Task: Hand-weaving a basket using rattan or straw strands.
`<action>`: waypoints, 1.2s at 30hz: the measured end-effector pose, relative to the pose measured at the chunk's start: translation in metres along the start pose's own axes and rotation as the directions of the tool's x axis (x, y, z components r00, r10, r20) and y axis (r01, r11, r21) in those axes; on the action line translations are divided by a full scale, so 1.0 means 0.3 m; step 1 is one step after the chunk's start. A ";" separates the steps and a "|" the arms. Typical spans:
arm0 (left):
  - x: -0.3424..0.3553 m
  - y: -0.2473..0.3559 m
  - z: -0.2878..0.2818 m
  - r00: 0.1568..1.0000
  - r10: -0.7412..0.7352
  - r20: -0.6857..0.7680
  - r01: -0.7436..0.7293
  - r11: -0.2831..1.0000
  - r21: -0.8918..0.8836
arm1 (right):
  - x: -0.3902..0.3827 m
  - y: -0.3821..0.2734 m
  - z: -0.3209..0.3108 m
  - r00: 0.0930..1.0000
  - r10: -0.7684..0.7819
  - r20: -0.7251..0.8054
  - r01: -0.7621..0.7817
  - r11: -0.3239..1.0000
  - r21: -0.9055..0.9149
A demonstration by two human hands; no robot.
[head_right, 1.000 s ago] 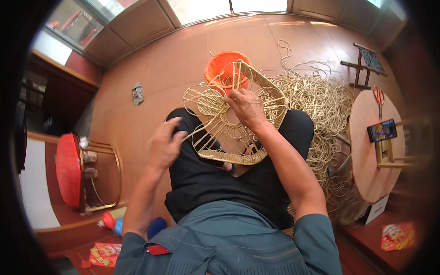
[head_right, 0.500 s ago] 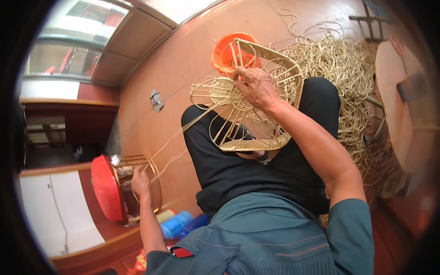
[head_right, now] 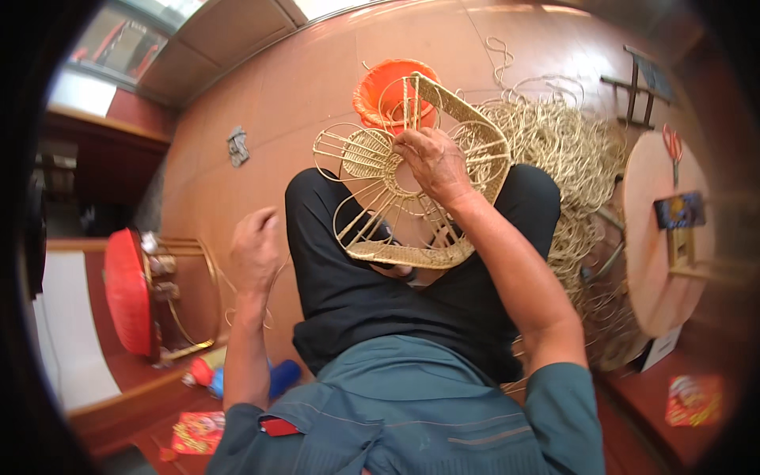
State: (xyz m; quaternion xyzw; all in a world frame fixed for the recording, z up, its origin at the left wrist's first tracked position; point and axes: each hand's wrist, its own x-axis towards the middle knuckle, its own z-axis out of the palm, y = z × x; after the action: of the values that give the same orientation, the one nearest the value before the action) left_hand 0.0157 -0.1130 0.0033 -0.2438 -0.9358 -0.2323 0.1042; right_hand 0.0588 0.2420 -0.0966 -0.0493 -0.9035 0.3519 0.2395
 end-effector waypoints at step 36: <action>0.048 0.462 0.453 0.977 -0.067 0.201 0.194 0.664 -0.722 | -0.005 -0.009 0.031 0.993 0.027 -0.111 -0.038 0.995 -0.094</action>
State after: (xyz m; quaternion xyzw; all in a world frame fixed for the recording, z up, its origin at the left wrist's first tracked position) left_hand 0.0621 0.0662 -0.0573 -0.2146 -0.7825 -0.5769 -0.0942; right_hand 0.0559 0.2338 -0.1013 -0.0948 -0.9039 0.3087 0.2804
